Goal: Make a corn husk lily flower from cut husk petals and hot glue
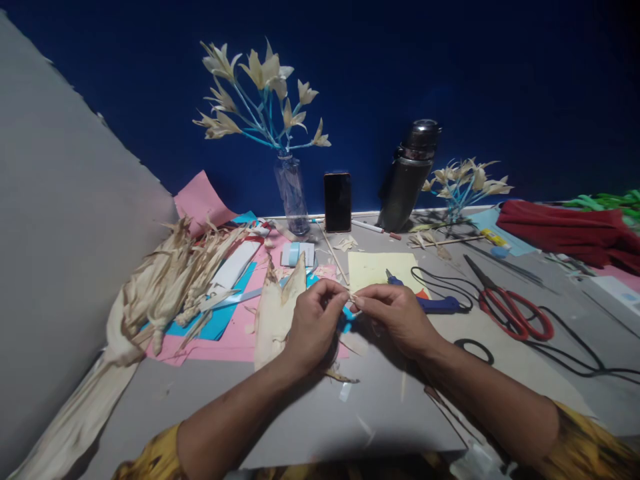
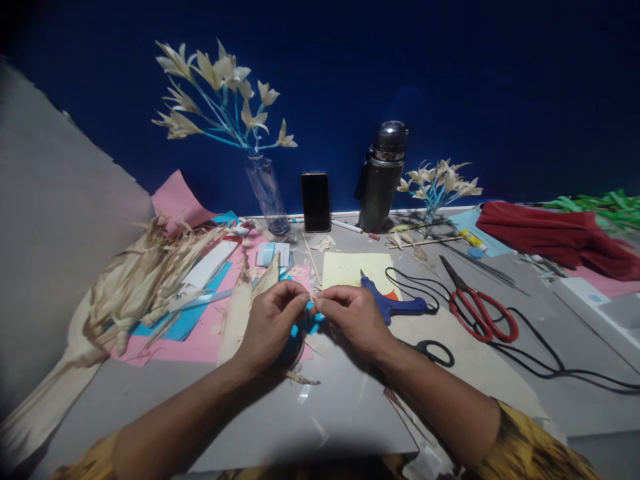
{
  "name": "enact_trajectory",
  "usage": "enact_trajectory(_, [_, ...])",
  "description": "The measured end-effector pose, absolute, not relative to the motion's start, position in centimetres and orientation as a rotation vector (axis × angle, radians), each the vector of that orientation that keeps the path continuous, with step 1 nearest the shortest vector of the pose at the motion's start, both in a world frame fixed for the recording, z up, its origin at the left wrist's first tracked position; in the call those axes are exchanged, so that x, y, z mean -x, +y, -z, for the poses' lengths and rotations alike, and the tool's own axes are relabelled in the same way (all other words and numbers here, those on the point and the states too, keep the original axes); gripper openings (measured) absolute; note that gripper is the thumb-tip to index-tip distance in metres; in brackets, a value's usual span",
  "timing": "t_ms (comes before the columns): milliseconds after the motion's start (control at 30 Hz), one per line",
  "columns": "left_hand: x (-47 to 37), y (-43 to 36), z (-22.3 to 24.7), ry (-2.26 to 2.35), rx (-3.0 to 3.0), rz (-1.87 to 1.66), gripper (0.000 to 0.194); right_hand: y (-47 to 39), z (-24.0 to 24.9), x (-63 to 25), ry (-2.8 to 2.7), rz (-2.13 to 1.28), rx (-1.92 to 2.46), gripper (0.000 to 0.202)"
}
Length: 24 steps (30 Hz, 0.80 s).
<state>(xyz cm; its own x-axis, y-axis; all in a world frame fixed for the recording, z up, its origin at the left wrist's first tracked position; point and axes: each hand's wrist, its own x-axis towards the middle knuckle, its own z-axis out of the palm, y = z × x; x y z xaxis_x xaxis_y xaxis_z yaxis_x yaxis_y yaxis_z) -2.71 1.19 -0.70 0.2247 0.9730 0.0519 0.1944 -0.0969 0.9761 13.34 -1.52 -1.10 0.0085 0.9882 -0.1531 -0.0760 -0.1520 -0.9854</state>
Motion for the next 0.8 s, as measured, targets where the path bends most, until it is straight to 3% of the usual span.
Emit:
enact_trajectory(200, [2.9, 0.7, 1.0, 1.144, -2.056, -1.057, 0.019, -1.5, 1.1, -12.9, -1.045, -1.258, 1.338, 0.029])
enact_trajectory(567, [2.9, 1.0, 0.5, 1.364, -1.699, -0.807, 0.010, -2.0, 1.7, -12.3, -1.130, -1.266, 1.354, 0.027])
enact_trajectory(800, [2.6, 1.2, 0.4, 1.287, -1.568, -0.855, 0.010, -1.6, 1.5, -12.3, -0.984, -1.403, 1.309, 0.036])
